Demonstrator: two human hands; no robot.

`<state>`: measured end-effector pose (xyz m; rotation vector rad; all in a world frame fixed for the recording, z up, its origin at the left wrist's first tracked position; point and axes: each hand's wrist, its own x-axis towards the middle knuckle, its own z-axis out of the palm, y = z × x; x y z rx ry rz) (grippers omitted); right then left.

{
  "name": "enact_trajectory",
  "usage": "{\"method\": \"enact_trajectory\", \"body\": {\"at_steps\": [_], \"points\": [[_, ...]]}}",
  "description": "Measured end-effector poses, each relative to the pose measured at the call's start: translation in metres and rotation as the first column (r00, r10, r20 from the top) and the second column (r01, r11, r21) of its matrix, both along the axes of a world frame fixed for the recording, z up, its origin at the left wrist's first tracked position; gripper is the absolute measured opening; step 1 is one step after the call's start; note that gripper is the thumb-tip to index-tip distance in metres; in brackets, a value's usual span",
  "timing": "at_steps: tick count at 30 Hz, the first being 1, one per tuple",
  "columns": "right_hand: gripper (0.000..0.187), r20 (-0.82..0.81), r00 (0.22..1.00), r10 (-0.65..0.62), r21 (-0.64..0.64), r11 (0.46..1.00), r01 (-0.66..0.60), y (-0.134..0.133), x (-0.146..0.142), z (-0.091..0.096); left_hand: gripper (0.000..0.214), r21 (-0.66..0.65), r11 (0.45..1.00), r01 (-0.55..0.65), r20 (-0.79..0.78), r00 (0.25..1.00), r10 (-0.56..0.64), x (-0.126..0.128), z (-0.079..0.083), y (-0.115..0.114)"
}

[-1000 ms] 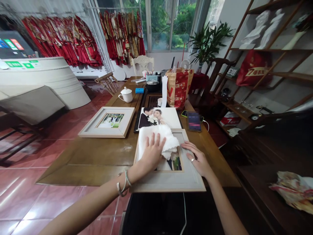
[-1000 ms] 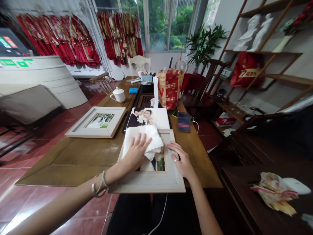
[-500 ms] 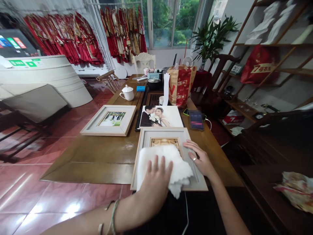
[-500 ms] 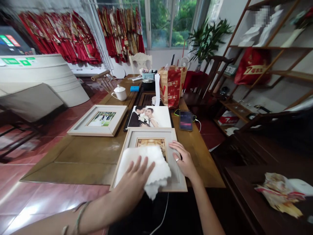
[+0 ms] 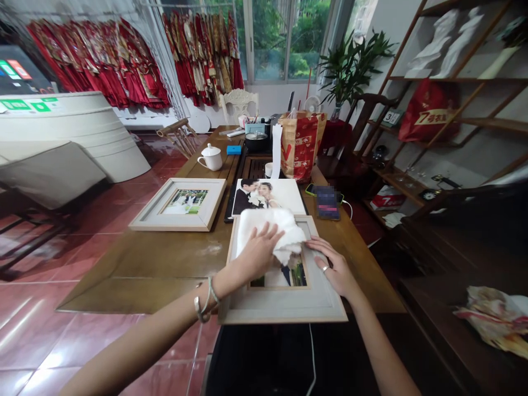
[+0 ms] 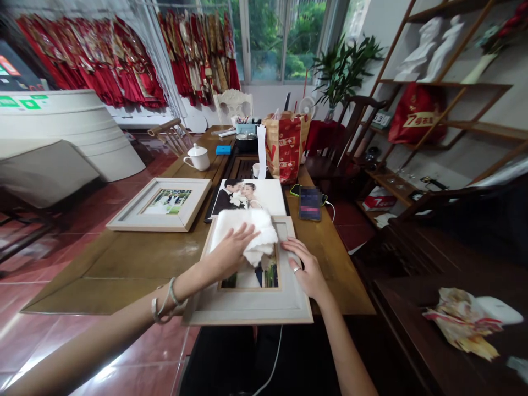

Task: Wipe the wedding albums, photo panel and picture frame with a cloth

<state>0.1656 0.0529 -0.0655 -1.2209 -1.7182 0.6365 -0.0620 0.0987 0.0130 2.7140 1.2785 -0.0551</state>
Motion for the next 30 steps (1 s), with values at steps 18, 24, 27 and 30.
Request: {"method": "enact_trajectory", "body": {"at_steps": [18, 24, 27, 30], "points": [[0.03, -0.048, 0.998, 0.044, -0.003, 0.999, -0.045, 0.001, 0.003, 0.0, 0.074, -0.158, 0.837, 0.523, 0.192, 0.848, -0.494, 0.01, 0.017, -0.082], [0.03, -0.054, 0.997, 0.052, 0.001, 0.999, -0.052, 0.003, 0.006, -0.002, 0.066, -0.096, 0.885, 0.455, 0.192, 0.881, -0.432, 0.023, 0.009, -0.102], [0.03, -0.04, 0.998, 0.038, -0.007, 0.999, -0.039, 0.003, 0.006, -0.003, 0.064, -0.047, 0.921, 0.387, 0.157, 0.913, -0.376, 0.039, 0.001, -0.117], [0.029, -0.022, 0.999, 0.042, -0.014, 0.999, -0.042, 0.001, 0.005, -0.001, 0.06, -0.069, 0.941, 0.33, 0.073, 0.943, -0.325, 0.049, -0.004, -0.125]]}}
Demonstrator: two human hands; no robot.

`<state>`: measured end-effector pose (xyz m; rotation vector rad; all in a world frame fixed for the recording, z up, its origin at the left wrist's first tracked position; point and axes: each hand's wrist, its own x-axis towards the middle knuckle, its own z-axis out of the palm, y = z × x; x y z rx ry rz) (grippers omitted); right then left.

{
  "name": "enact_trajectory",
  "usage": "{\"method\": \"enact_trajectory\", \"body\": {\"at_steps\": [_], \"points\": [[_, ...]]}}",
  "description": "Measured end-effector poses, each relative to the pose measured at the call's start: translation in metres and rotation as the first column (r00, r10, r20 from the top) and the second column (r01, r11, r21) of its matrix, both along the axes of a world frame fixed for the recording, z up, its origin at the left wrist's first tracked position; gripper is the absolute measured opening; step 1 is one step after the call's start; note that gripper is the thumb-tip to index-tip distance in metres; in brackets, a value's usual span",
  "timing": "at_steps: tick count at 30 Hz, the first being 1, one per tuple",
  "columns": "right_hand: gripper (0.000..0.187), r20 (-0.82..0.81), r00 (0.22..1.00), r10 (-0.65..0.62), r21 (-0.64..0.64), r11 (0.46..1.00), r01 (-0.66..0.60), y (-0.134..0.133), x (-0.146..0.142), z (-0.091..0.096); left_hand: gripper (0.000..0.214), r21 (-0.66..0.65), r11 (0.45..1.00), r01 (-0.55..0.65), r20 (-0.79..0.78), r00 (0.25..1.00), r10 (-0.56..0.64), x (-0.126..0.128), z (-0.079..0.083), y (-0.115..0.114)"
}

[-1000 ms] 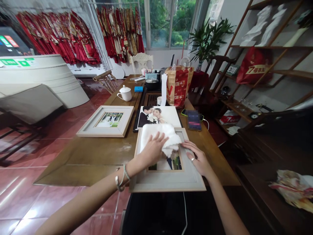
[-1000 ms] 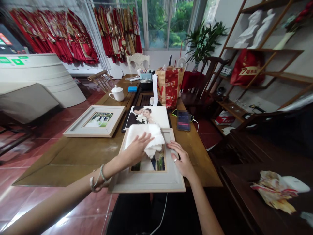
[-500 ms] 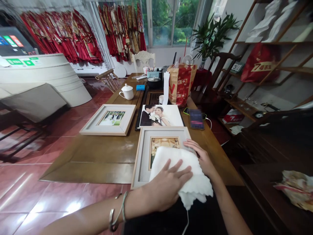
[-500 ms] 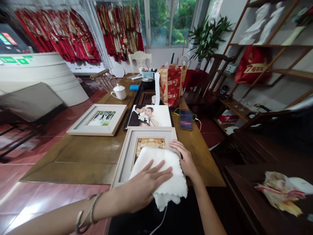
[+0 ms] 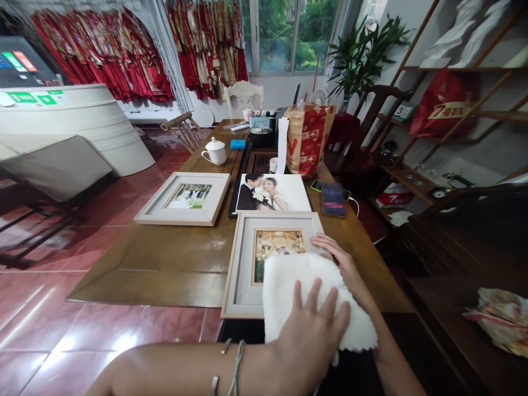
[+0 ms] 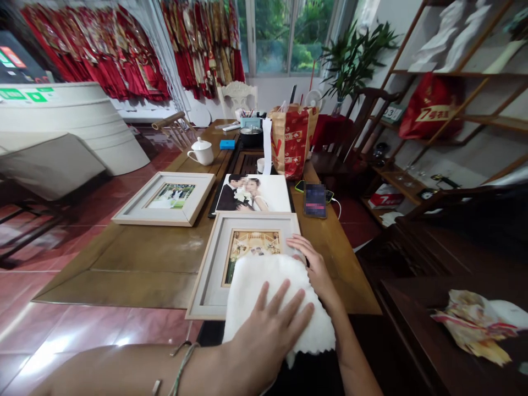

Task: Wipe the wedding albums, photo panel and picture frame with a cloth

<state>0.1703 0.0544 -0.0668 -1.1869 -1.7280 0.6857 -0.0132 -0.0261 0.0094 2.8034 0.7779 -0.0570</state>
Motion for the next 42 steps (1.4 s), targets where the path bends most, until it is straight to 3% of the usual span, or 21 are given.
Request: {"method": "enact_trajectory", "body": {"at_steps": [4, 9, 13, 17, 20, 24, 28, 35, 38, 42], "points": [[0.029, 0.015, 0.999, -0.03, -0.001, 1.0, 0.03, -0.002, -0.004, 0.003, 0.058, 0.044, 0.99, -0.137, -0.126, 0.982, 0.142, -0.005, -0.004, 0.013], [0.03, 0.026, 0.999, -0.038, 0.001, 0.999, 0.038, -0.002, -0.005, 0.002, 0.067, 0.165, 0.933, -0.319, -0.137, 0.93, 0.342, -0.025, -0.006, 0.074], [0.03, 0.024, 0.998, -0.056, -0.003, 0.998, 0.056, -0.001, -0.004, -0.002, 0.078, 0.202, 0.949, -0.243, 0.008, 0.969, 0.247, -0.032, -0.005, 0.128], [0.028, 0.047, 0.992, -0.113, -0.017, 0.993, 0.114, -0.001, -0.005, -0.003, 0.079, 0.223, 0.975, -0.003, 0.108, 0.994, -0.022, -0.019, -0.005, 0.158], [0.028, 0.081, 0.988, -0.135, -0.045, 0.989, 0.139, -0.002, -0.006, -0.001, 0.073, 0.234, 0.968, 0.086, 0.067, 0.992, -0.105, -0.004, -0.003, 0.164], [0.028, 0.077, 0.991, -0.113, -0.043, 0.992, 0.116, -0.002, -0.006, 0.001, 0.066, 0.226, 0.974, 0.006, -0.022, 1.0, -0.001, 0.002, 0.0, 0.159], [0.029, 0.031, 0.998, -0.063, -0.01, 0.998, 0.063, -0.002, -0.005, 0.001, 0.072, 0.213, 0.972, -0.094, -0.063, 0.992, 0.11, -0.024, 0.005, 0.154], [0.03, 0.018, 0.999, -0.037, 0.004, 0.999, 0.037, -0.002, -0.005, 0.003, 0.087, 0.158, 0.923, -0.352, -0.042, 0.931, 0.362, -0.102, 0.018, 0.153], [0.029, 0.018, 0.999, -0.038, 0.007, 0.999, 0.038, -0.002, -0.004, 0.003, 0.082, 0.199, 0.898, -0.393, 0.023, 0.917, 0.397, -0.11, 0.01, 0.15], [0.029, 0.015, 0.999, -0.036, 0.002, 0.999, 0.036, -0.002, -0.004, 0.002, 0.079, 0.279, 0.846, -0.454, 0.037, 0.885, 0.463, -0.098, -0.001, 0.15]]}}
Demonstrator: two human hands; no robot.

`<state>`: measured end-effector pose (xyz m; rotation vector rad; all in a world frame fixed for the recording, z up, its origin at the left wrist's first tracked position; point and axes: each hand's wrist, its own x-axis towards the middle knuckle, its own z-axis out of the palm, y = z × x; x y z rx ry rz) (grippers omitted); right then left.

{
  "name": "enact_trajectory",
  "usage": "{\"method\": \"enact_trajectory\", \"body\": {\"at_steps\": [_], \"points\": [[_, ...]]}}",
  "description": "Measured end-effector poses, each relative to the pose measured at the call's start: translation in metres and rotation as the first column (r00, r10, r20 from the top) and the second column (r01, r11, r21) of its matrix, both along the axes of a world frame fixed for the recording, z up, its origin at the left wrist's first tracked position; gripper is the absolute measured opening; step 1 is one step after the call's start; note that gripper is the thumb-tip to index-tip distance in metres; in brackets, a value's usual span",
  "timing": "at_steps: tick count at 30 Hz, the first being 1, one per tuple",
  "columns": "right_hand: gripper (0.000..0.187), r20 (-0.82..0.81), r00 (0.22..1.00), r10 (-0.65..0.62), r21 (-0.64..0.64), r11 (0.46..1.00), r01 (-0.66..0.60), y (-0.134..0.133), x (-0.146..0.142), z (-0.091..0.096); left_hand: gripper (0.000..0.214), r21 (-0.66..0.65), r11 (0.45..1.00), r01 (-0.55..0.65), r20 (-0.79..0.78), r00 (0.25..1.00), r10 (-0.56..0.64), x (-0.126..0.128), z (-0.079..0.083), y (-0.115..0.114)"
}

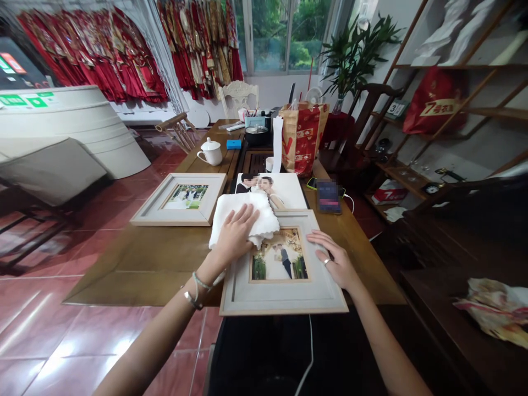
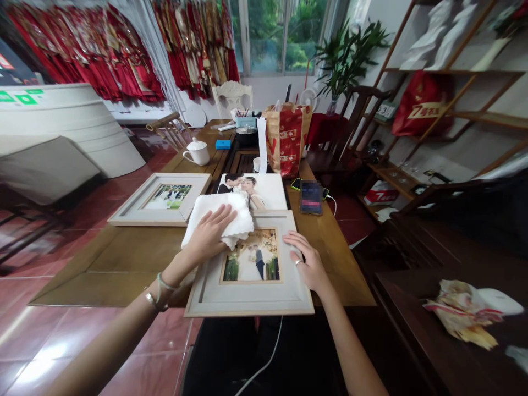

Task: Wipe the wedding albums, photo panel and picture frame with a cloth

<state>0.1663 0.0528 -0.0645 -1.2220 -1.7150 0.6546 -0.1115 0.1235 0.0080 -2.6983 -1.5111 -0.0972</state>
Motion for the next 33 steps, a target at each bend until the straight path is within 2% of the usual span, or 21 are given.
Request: {"method": "enact_trajectory", "body": {"at_steps": [3, 5, 7, 10, 12, 15, 17, 20, 23, 25, 29, 33], "points": [[0.029, -0.006, 1.0, -0.006, -0.001, 1.0, 0.006, 0.0, 0.0, 0.0, 0.076, -0.014, 0.999, -0.034, -0.012, 0.999, 0.034, 0.007, 0.001, -0.001], [0.029, -0.003, 1.0, -0.006, 0.001, 1.0, 0.006, 0.001, 0.0, 0.0, 0.072, -0.059, 0.998, -0.02, -0.03, 0.999, 0.018, 0.009, 0.006, -0.01], [0.029, 0.005, 1.0, -0.004, 0.001, 1.0, 0.004, 0.001, 0.0, -0.001, 0.071, -0.115, 0.993, 0.001, -0.063, 0.998, -0.008, 0.012, 0.011, -0.029], [0.029, 0.012, 1.0, -0.003, 0.003, 1.0, 0.003, 0.001, 0.001, -0.002, 0.075, -0.235, 0.971, 0.042, -0.091, 0.994, -0.065, 0.02, 0.014, -0.073], [0.029, 0.015, 1.0, -0.003, 0.007, 1.0, 0.003, 0.001, 0.001, -0.002, 0.076, -0.311, 0.943, 0.122, -0.022, 0.991, -0.135, 0.026, 0.012, -0.102], [0.029, 0.016, 1.0, -0.008, 0.011, 1.0, 0.007, 0.001, 0.001, -0.002, 0.076, -0.311, 0.942, 0.128, 0.033, 0.992, -0.124, 0.032, 0.007, -0.119], [0.029, 0.012, 1.0, -0.008, 0.011, 1.0, 0.008, 0.0, 0.001, -0.002, 0.076, -0.265, 0.961, 0.074, 0.014, 0.997, -0.073, 0.033, 0.002, -0.11], [0.029, 0.001, 1.0, -0.01, 0.005, 1.0, 0.01, 0.0, 0.0, -0.001, 0.076, -0.129, 0.992, 0.008, -0.02, 1.0, -0.011, 0.031, -0.003, -0.077], [0.03, -0.004, 1.0, -0.008, -0.001, 1.0, 0.008, 0.0, 0.0, -0.001, 0.075, 0.03, 1.0, -0.008, -0.012, 1.0, 0.008, 0.028, -0.005, -0.042], [0.03, -0.005, 1.0, -0.005, 0.001, 1.0, 0.005, 0.0, 0.0, -0.001, 0.076, 0.084, 0.996, 0.002, -0.005, 1.0, -0.002, 0.028, -0.004, -0.026], [0.031, -0.007, 1.0, -0.007, -0.003, 1.0, 0.007, 0.0, 0.0, -0.001, 0.081, 0.002, 0.998, 0.06, -0.055, 0.997, -0.059, 0.03, -0.001, -0.015], [0.03, -0.008, 1.0, -0.006, -0.003, 1.0, 0.006, 0.0, -0.001, -0.001, 0.08, -0.102, 0.993, 0.051, -0.118, 0.991, -0.063, 0.032, 0.003, -0.036]]}}
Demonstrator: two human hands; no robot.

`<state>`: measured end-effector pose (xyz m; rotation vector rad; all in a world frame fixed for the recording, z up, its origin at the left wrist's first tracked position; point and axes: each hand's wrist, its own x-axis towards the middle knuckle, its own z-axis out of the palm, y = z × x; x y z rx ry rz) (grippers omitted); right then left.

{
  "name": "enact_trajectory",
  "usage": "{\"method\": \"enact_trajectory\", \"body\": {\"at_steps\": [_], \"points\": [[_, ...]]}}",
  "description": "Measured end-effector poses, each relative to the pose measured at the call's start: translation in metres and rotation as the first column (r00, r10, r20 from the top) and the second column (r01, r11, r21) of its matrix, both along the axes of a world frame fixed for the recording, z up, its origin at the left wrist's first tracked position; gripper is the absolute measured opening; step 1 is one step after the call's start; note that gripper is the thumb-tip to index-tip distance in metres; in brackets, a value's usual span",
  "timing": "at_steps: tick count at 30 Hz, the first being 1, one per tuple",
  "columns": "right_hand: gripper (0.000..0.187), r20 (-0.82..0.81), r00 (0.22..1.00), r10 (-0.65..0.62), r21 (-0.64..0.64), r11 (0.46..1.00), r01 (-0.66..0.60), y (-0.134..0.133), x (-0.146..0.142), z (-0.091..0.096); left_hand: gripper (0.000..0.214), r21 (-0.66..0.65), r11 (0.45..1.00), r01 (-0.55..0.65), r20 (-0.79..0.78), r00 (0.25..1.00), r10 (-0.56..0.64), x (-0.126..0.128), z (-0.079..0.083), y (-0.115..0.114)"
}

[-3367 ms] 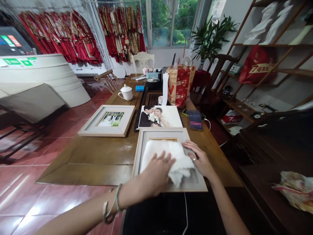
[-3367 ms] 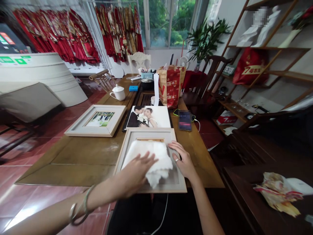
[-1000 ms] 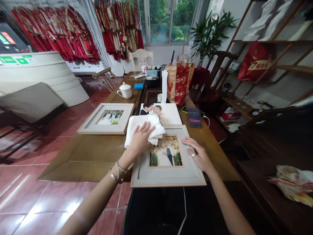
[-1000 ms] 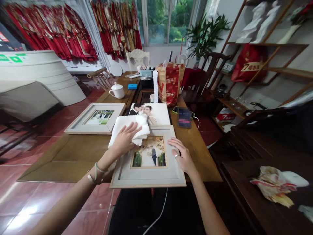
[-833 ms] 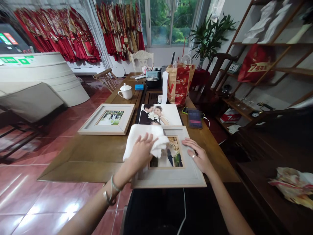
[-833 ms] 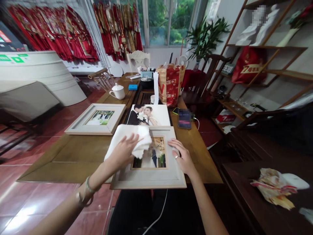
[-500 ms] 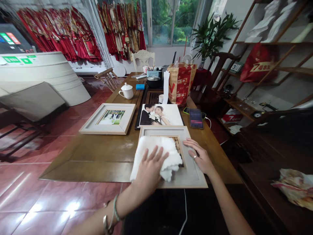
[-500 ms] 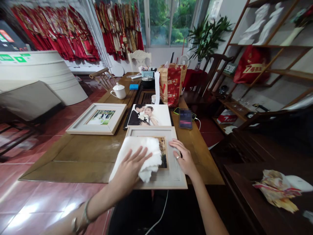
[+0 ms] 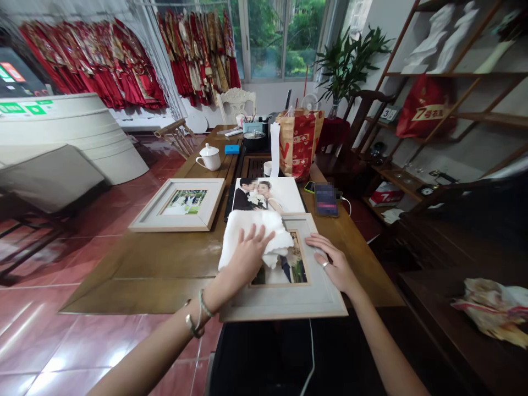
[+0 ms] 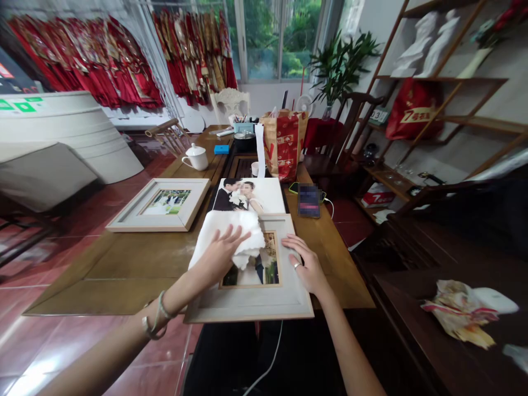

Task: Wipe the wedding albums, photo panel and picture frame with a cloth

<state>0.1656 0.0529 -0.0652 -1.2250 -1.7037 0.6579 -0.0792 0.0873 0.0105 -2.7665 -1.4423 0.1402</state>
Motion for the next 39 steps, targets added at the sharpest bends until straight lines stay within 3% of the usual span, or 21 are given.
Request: {"method": "enact_trajectory", "body": {"at_steps": [5, 8, 12, 16, 19, 22, 26, 34, 36, 39], "points": [[0.029, 0.014, 1.0, 0.002, 0.0, 1.0, -0.002, 0.0, 0.0, 0.0, 0.072, -0.048, 0.997, 0.054, -0.044, 0.997, -0.056, -0.003, 0.006, -0.056], [0.029, 0.015, 1.0, 0.009, 0.008, 1.0, -0.009, 0.0, 0.0, 0.0, 0.078, -0.115, 0.992, 0.047, 0.031, 0.999, -0.043, -0.011, 0.007, -0.07], [0.03, 0.002, 1.0, 0.004, 0.009, 1.0, -0.004, 0.0, 0.001, -0.001, 0.085, -0.045, 0.998, -0.054, 0.188, 0.98, 0.062, -0.024, -0.002, -0.045], [0.029, -0.005, 1.0, 0.002, 0.007, 1.0, -0.002, 0.001, 0.001, -0.001, 0.081, 0.072, 0.995, -0.072, 0.306, 0.951, 0.047, -0.028, -0.012, 0.0], [0.029, -0.003, 1.0, 0.003, 0.011, 1.0, -0.002, 0.001, 0.0, 0.0, 0.082, 0.09, 0.992, -0.085, 0.283, 0.957, 0.057, -0.02, -0.012, 0.024], [0.029, -0.005, 1.0, -0.002, 0.008, 1.0, 0.002, 0.001, 0.0, 0.0, 0.083, 0.081, 0.994, -0.078, 0.202, 0.978, 0.06, -0.009, -0.01, 0.032], [0.029, -0.01, 1.0, -0.004, 0.006, 1.0, 0.004, 0.001, 0.0, 0.0, 0.081, -0.008, 0.999, -0.034, 0.151, 0.988, 0.035, -0.002, -0.005, 0.018], [0.029, 0.013, 1.0, 0.0, 0.005, 1.0, 0.0, 0.0, 0.001, 0.0, 0.09, -0.187, 0.979, 0.086, 0.09, 0.993, -0.071, -0.009, 0.001, -0.064], [0.029, 0.015, 1.0, 0.003, 0.004, 1.0, -0.003, 0.0, 0.001, 0.0, 0.087, -0.143, 0.987, 0.07, 0.084, 0.995, -0.059, -0.012, -0.003, -0.065], [0.029, 0.011, 1.0, 0.004, 0.002, 1.0, -0.004, 0.001, 0.001, 0.0, 0.081, -0.025, 1.0, 0.017, 0.08, 0.997, -0.015, -0.016, -0.008, -0.042]]}}
